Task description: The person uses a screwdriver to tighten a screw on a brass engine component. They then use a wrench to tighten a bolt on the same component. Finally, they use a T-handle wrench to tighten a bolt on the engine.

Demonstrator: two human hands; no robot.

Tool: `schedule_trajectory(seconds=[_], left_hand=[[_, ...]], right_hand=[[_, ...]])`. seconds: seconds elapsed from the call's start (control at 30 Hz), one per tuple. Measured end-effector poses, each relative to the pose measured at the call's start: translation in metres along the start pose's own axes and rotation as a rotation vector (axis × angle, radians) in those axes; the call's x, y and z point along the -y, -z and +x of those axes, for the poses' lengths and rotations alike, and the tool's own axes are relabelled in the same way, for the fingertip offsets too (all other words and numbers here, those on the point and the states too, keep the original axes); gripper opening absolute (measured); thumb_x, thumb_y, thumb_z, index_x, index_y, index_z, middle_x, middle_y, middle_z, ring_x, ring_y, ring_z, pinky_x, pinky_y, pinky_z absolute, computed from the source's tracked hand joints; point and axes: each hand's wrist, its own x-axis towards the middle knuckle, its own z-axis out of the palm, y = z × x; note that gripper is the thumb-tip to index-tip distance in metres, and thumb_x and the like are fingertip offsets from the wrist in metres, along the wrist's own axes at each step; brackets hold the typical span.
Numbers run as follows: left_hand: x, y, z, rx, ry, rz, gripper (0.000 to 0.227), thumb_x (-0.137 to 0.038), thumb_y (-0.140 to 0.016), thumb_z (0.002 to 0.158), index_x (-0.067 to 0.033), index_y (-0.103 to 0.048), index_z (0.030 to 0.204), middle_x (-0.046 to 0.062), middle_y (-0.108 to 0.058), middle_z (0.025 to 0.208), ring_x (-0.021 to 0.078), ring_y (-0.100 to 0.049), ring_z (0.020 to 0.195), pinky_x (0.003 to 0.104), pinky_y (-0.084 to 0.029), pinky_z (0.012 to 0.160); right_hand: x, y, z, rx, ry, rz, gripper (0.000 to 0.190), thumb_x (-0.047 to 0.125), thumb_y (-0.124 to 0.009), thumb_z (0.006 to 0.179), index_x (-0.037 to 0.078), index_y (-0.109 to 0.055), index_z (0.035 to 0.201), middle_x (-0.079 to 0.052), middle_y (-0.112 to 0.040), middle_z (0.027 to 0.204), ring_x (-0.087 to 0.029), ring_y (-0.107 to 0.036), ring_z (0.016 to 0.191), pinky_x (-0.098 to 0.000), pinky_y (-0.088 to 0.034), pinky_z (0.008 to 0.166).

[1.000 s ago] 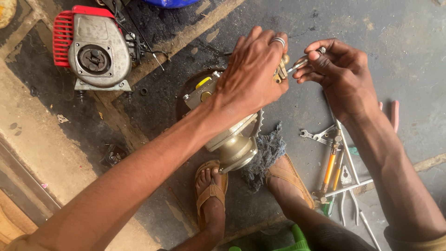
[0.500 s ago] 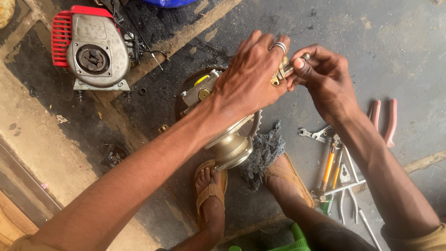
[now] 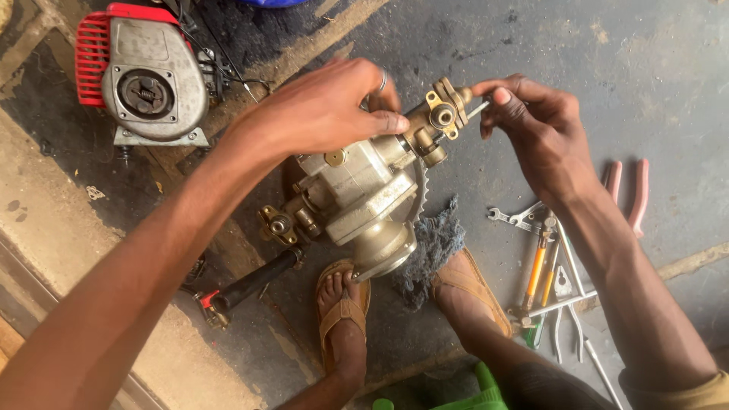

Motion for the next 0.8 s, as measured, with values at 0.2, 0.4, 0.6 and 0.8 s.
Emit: schedule_trajectory(seconds=[0.2,0.4,0.6,0.8], left_hand=[[0.016,-0.018,0.010,-0.190,-0.073,-0.191,0.026,-0.031,-0.079,0.083,-0.0079,-0.080,0.096,0.012,-0.074,0.075,0.0169,-0.067,0.068,0.039,-0.049,0.065],[0.015,-0.027,0.019,-0.172,0.055,-0.308,0.020,-0.025,-0.078,0.082,-0.0064,-0.081,0.088,0.008,-0.070,0.065,0.0154,-0.063,0.061,0.037,-0.047,0.060],[0.012,-0.031,0.023,-0.165,0.174,-0.232,0.017,-0.025,-0.077,0.085,-0.0087,-0.082,0.088,0.010,-0.070,0.067,0.0175,-0.063,0.062,0.038,-0.049,0.064],[0.017,-0.041,0.017,-0.328,0.082,-0.337,0.016,-0.025,-0.082,0.078,-0.0098,-0.082,0.083,0.011,-0.076,0.082,0.0171,-0.069,0.077,0.044,-0.051,0.077]], right_hand=[[0.007,-0.007,-0.003,-0.031,0.088,-0.085,0.017,0.013,-0.069,0.106,0.000,-0.070,0.117,-0.012,-0.071,0.106,-0.018,-0.069,0.092,-0.0323,-0.060,0.086],[0.003,-0.007,-0.005,-0.082,0.079,-0.165,0.013,0.009,-0.068,0.104,0.001,-0.071,0.113,-0.012,-0.073,0.105,-0.018,-0.071,0.091,-0.0337,-0.063,0.084],[0.000,-0.003,-0.001,-0.079,0.067,-0.042,0.011,0.007,-0.071,0.101,0.002,-0.073,0.110,-0.013,-0.074,0.104,-0.019,-0.072,0.088,-0.0341,-0.064,0.083],[0.011,0.004,0.004,-0.063,0.055,-0.141,0.007,0.001,-0.074,0.099,0.005,-0.075,0.105,-0.012,-0.075,0.100,-0.018,-0.073,0.082,-0.0343,-0.064,0.074]])
